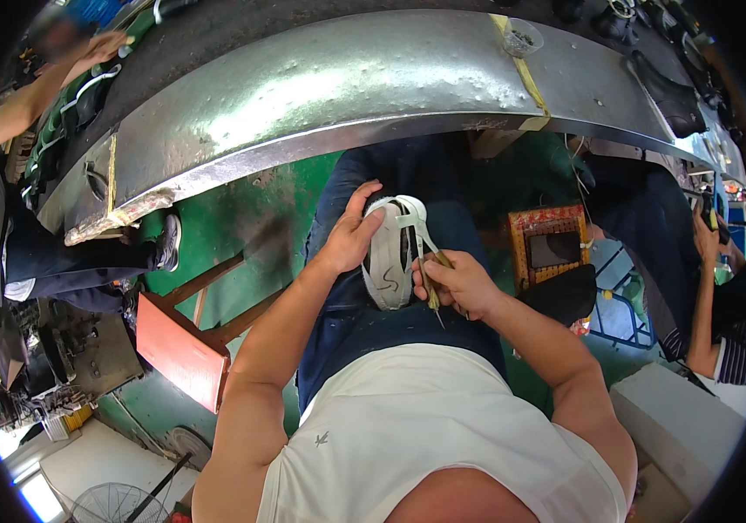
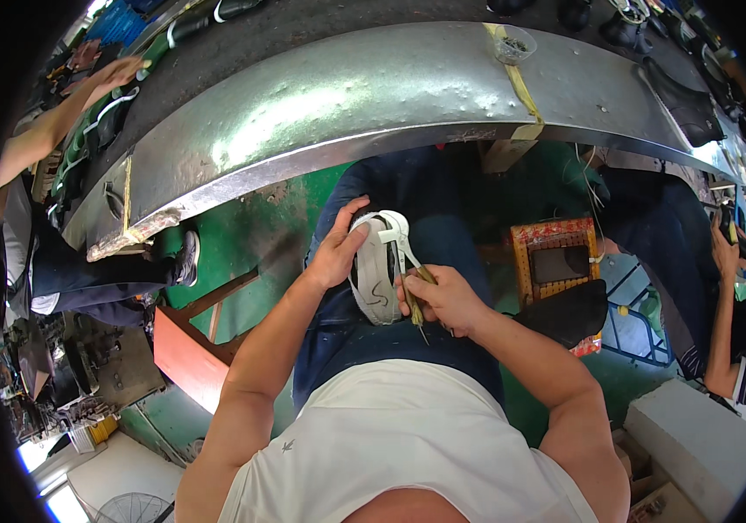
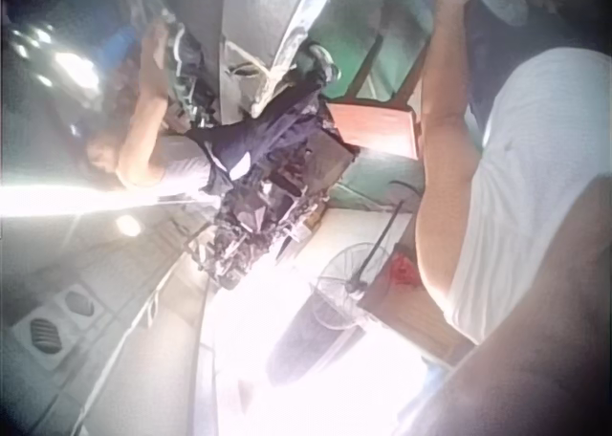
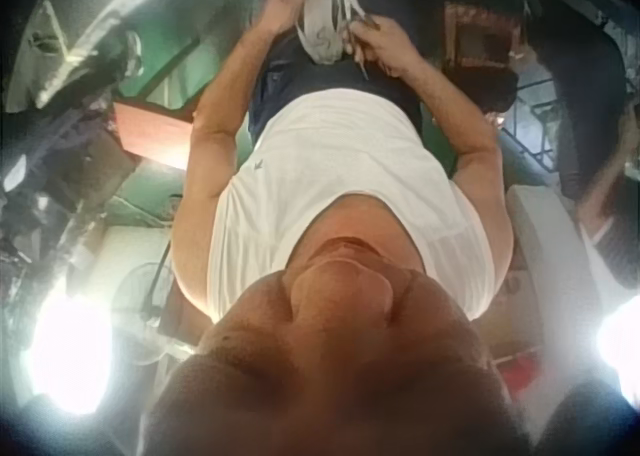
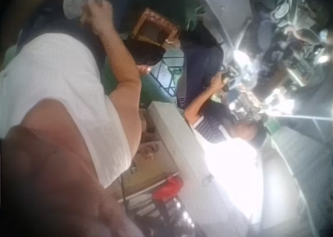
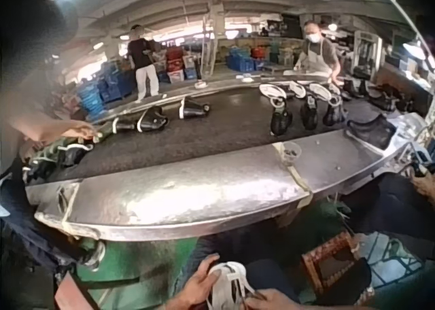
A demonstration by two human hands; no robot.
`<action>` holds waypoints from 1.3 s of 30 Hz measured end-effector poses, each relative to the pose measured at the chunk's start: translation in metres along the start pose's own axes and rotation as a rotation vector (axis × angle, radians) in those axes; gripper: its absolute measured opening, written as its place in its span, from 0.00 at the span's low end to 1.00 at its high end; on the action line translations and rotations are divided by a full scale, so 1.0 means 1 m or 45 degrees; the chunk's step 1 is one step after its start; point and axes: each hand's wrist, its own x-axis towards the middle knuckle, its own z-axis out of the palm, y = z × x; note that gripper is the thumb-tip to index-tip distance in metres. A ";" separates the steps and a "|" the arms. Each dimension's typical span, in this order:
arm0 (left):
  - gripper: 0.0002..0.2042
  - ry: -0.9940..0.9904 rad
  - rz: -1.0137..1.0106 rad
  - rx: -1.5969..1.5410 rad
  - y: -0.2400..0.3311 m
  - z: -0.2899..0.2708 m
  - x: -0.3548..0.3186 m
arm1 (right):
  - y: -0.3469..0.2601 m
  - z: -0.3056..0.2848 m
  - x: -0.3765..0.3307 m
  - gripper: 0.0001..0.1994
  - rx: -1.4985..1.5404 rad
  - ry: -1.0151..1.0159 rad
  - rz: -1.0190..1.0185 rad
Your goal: The recorder is using pincers to pull lasting cords inside shoe uppers at a factory workstation.
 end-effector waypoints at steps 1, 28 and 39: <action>0.24 0.002 -0.002 0.000 -0.007 0.002 0.002 | 0.004 -0.001 0.000 0.13 0.152 0.004 -0.039; 0.21 0.078 -0.178 -0.384 -0.046 0.000 0.017 | -0.003 -0.024 0.049 0.13 -1.311 0.301 -0.335; 0.24 -0.136 -0.445 -0.380 0.003 0.003 0.027 | -0.012 -0.001 -0.002 0.10 -1.687 0.488 -0.209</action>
